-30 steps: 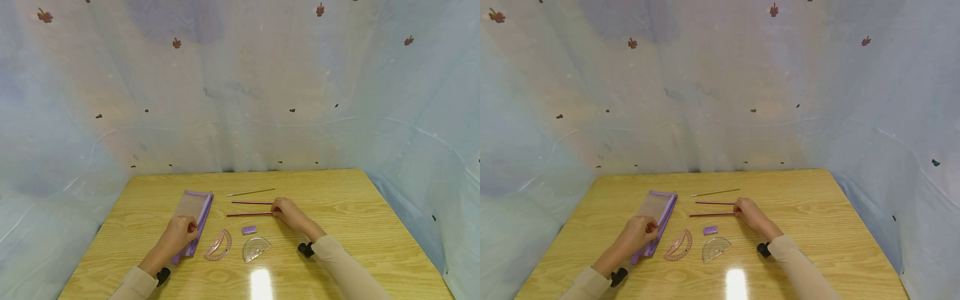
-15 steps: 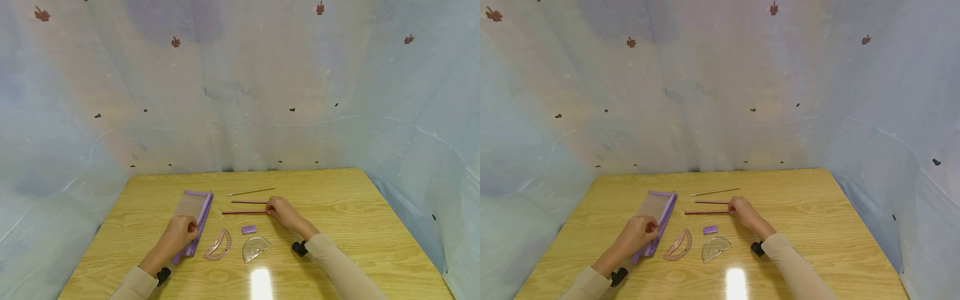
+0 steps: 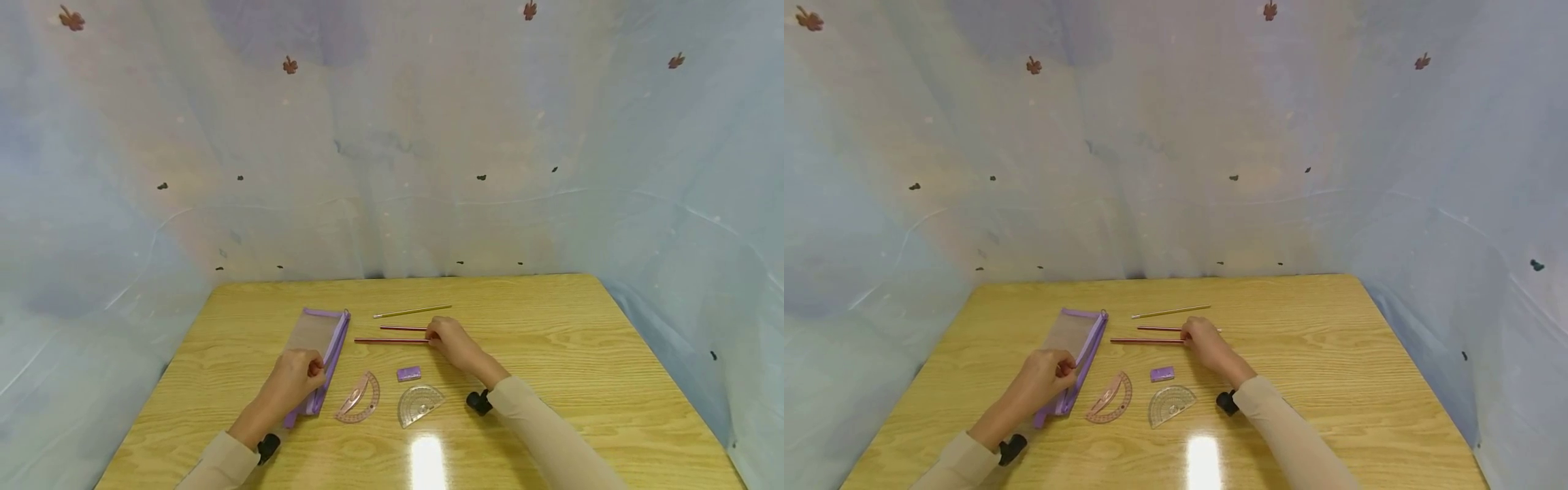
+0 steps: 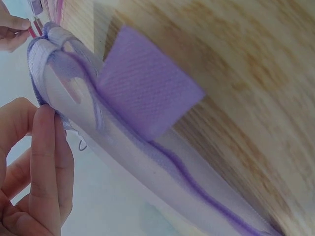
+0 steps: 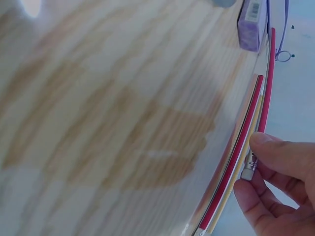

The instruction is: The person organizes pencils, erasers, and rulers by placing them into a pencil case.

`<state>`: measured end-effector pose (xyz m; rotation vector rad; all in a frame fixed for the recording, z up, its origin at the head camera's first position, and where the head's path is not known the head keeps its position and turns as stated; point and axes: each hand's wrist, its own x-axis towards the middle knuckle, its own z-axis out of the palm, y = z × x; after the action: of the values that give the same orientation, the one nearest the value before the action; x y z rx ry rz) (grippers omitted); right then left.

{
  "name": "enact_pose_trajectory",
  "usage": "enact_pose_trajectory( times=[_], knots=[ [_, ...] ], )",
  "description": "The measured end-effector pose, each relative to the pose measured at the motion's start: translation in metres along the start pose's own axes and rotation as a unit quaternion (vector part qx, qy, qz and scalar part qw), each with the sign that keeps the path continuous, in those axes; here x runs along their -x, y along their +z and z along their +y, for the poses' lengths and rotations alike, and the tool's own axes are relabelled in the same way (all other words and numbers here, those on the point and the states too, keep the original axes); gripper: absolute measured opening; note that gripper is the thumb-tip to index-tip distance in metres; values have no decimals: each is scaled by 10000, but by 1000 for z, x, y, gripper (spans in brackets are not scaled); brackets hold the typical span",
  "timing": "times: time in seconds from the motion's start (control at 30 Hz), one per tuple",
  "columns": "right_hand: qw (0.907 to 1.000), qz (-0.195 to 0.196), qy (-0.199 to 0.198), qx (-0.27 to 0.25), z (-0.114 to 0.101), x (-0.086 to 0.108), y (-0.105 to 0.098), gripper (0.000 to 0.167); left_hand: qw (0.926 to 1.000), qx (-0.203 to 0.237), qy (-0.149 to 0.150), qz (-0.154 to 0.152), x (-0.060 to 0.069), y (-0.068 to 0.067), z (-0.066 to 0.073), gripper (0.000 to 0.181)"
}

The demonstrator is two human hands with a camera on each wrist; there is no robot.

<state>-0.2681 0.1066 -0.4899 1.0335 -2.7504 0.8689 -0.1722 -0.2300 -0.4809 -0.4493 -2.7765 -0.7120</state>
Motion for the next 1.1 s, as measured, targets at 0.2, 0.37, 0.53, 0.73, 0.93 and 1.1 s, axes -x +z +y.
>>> enact_pose_trajectory(
  times=[0.2,0.37,0.53,0.73,0.93,1.1],
  knots=[
    [10000,-25,-13,1,-2,-6,2,2,10000,16,-50,34,-1,0,1,18],
    [10000,-29,-1,-48,-4,-9,5,6,10000,18,-56,32,-2,-1,2,18],
    [10000,17,34,-68,-5,-13,8,8,10000,19,-48,26,-2,-1,4,18],
    [9998,-9,181,-55,-10,-17,13,4,9999,103,-44,-5,0,1,5,17],
    [9997,-111,230,-54,-16,-22,16,4,9999,143,-49,-12,-1,2,3,17],
    [9996,-183,225,-10,-21,-27,18,6,9999,165,-24,18,-1,1,4,17]
  ],
)
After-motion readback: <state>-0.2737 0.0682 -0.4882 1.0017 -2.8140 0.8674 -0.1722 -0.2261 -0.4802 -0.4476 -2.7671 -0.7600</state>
